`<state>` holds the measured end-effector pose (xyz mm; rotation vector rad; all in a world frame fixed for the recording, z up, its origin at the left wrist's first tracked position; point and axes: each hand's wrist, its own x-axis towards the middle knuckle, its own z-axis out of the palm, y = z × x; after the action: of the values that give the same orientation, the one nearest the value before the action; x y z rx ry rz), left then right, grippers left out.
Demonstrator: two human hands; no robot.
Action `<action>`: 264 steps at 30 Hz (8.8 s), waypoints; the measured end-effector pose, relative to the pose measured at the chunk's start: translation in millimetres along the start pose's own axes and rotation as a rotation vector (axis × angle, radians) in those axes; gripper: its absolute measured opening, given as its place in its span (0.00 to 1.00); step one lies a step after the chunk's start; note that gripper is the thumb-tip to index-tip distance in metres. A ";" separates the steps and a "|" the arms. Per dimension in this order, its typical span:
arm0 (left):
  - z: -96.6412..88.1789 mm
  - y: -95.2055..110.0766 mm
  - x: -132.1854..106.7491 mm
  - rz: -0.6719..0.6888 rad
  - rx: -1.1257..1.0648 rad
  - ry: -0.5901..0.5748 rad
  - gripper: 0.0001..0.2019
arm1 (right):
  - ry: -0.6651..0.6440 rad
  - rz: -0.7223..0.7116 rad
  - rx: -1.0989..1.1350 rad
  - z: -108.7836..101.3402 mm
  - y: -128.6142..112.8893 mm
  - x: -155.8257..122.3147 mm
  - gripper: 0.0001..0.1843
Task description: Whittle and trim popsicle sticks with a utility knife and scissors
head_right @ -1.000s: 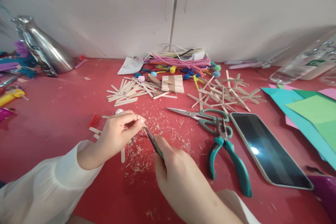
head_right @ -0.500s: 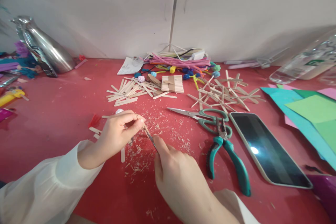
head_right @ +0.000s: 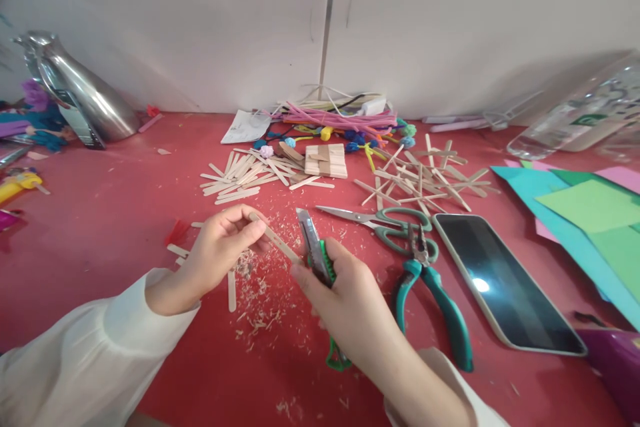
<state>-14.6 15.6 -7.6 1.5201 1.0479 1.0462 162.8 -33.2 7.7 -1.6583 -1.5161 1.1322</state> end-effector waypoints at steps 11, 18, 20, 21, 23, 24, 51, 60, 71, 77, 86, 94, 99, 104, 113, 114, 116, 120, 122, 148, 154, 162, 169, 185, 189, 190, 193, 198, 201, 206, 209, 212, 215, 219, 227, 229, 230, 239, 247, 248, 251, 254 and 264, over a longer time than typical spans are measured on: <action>-3.9 3.9 -0.1 0.054 0.166 0.017 0.11 | -0.016 -0.083 -0.054 -0.2 6.1 2.9 0.12; -6.7 -1.0 2.4 0.142 0.325 0.058 0.10 | -0.145 -0.209 -0.209 0.4 10.5 -4.9 0.09; -5.2 0.1 1.1 0.147 0.384 0.048 0.10 | -0.155 -0.203 -0.261 0.5 10.9 -4.6 0.08; -4.6 0.6 0.6 0.152 0.407 0.047 0.10 | -0.162 -0.197 -0.282 0.6 11.0 -4.4 0.08; -3.6 0.8 -0.1 0.162 0.438 0.048 0.09 | -0.172 -0.181 -0.319 0.7 10.7 -4.2 0.08; -3.3 0.7 -0.2 0.163 0.450 0.045 0.09 | -0.175 -0.175 -0.338 0.8 10.3 -4.0 0.08; -4.0 1.5 -0.3 0.102 0.470 -0.042 0.10 | -0.177 -0.146 -0.559 3.3 10.2 -3.2 0.14; -4.8 3.2 -2.3 0.066 0.481 -0.072 0.09 | -0.214 -0.094 -0.508 6.8 8.4 -5.2 0.11; -5.3 1.9 -4.1 0.139 0.448 -0.086 0.11 | -0.371 0.216 0.074 11.9 11.4 -4.9 0.06; -5.7 1.9 -3.4 0.134 0.443 -0.087 0.12 | -0.437 0.320 0.347 11.4 4.9 -2.2 0.09; -5.4 3.9 -2.1 0.119 0.530 -0.041 0.12 | -0.245 0.009 -0.193 9.8 11.4 -7.2 0.09; -2.7 3.5 -5.5 0.149 0.552 -0.025 0.12 | -0.099 -0.235 -0.661 12.9 14.0 -11.4 0.17; -0.2 5.1 -9.1 0.198 0.537 -0.042 0.11 | -0.079 -0.270 -0.713 14.7 16.0 -12.7 0.19; 1.0 5.1 -12.2 0.224 0.529 -0.047 0.11 | -0.125 -0.191 -0.551 11.6 12.8 -12.0 0.14; -2.5 3.4 -9.5 0.187 0.495 -0.055 0.12 | -0.399 0.301 0.300 10.8 8.7 -9.1 0.07; -2.7 3.2 -8.8 0.178 0.481 -0.059 0.12 | -0.422 0.328 0.375 10.1 7.5 -7.9 0.08; -3.2 2.7 -7.2 0.152 0.451 -0.069 0.12 | -0.473 0.362 0.503 7.4 4.4 -5.5 0.08; -4.8 2.2 -3.8 0.080 0.369 -0.062 0.11 | -0.522 0.374 0.617 -1.5 -2.5 -2.8 0.07; -5.8 2.7 -2.4 0.032 0.305 -0.054 0.11 | -0.455 0.349 0.568 -5.1 -3.8 -2.0 0.08; -10.0 4.2 -0.4 -0.046 0.515 -0.189 0.11 | -0.026 0.021 -0.004 -3.3 12.2 8.8 0.10; -9.5 9.1 0.0 0.019 0.695 -0.143 0.11 | -0.102 -0.246 -0.417 -3.7 13.5 -0.5 0.07; -6.0 8.5 -2.3 0.057 0.788 -0.122 0.12 | -0.109 -0.333 -0.665 -1.2 19.5 -5.7 0.13; -5.0 6.8 -2.4 0.083 0.784 -0.118 0.11 | -0.077 -0.358 -0.768 -0.2 22.1 -6.2 0.13; -5.0 -0.9 -6.2 0.224 0.846 -0.130 0.11 | -0.271 -0.117 -0.893 11.1 4.6 -10.6 0.11; -5.4 -3.8 -6.1 0.223 0.838 -0.129 0.11 | -0.301 -0.076 -0.830 11.5 -1.3 -6.9 0.08; -5.5 -4.1 -6.0 0.218 0.833 -0.128 0.11 | -0.298 -0.071 -0.792 11.2 -1.7 -5.8 0.07; -5.4 -3.9 -6.2 0.207 0.813 -0.122 0.12 | -0.318 0.015 -0.617 11.1 -0.3 -3.8 0.06; -4.9 -2.0 -5.9 0.168 0.807 -0.121 0.12 | -0.424 0.294 -0.102 13.3 4.1 -4.5 0.08; -4.6 -1.1 -4.8 0.159 0.809 -0.117 0.12 | -0.457 0.356 0.181 12.8 3.6 -3.8 0.10; -2.9 -0.3 -4.3 0.125 0.804 -0.097 0.12 | -0.453 0.367 0.251 11.0 3.7 -2.5 0.11; -2.0 1.3 -4.8 0.099 0.821 -0.090 0.11 | -0.345 0.237 -0.037 11.6 7.7 -4.3 0.10; -1.7 3.3 -5.3 0.092 0.830 -0.089 0.11 | -0.287 0.081 -0.324 11.9 10.1 -6.5 0.08; -1.1 4.3 -6.5 0.106 0.816 -0.095 0.12 | -0.230 -0.016 -0.546 11.6 8.3 -7.4 0.06; 0.2 2.8 -8.8 0.144 0.798 -0.105 0.12 | -0.190 -0.053 -0.599 11.1 4.6 -6.8 0.06; -0.2 -0.8 -10.3 0.116 0.804 -0.126 0.11 | -0.368 0.282 -0.069 15.1 6.2 -6.7 0.09; -0.3 -0.2 -10.0 0.111 0.793 -0.125 0.11 | -0.380 0.353 0.061 16.2 3.5 -7.1 0.11; -0.2 0.1 -9.8 0.109 0.786 -0.123 0.11 | -0.389 0.395 0.125 16.5 1.4 -7.2 0.12; -0.6 -1.8 -7.7 0.048 0.749 -0.109 0.10 | -0.451 0.569 0.520 17.0 -4.9 -6.9 0.20; -1.4 -1.7 -6.0 0.060 0.715 -0.097 0.11 | -0.527 0.537 0.685 14.4 0.5 -3.7 0.19; -1.8 -1.3 -5.6 0.053 0.707 -0.096 0.11 | -0.530 0.531 0.673 11.7 -1.0 -3.4 0.17; -3.6 -0.2 -4.5 0.030 0.666 -0.080 0.12 | -0.559 0.494 0.539 2.0 -3.2 -2.0 0.14; -4.6 0.8 -3.7 0.034 0.588 -0.082 0.12 | -0.343 0.326 0.373 -5.7 2.6 3.0 0.13; -0.6 7.8 -5.0 -0.035 0.259 -0.158 0.09 | -0.220 0.235 0.357 -5.9 5.0 13.7 0.16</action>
<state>-15.6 9.7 -0.5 1.7542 1.1264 0.7734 170.0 -19.9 3.4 -1.5278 -1.1736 1.6518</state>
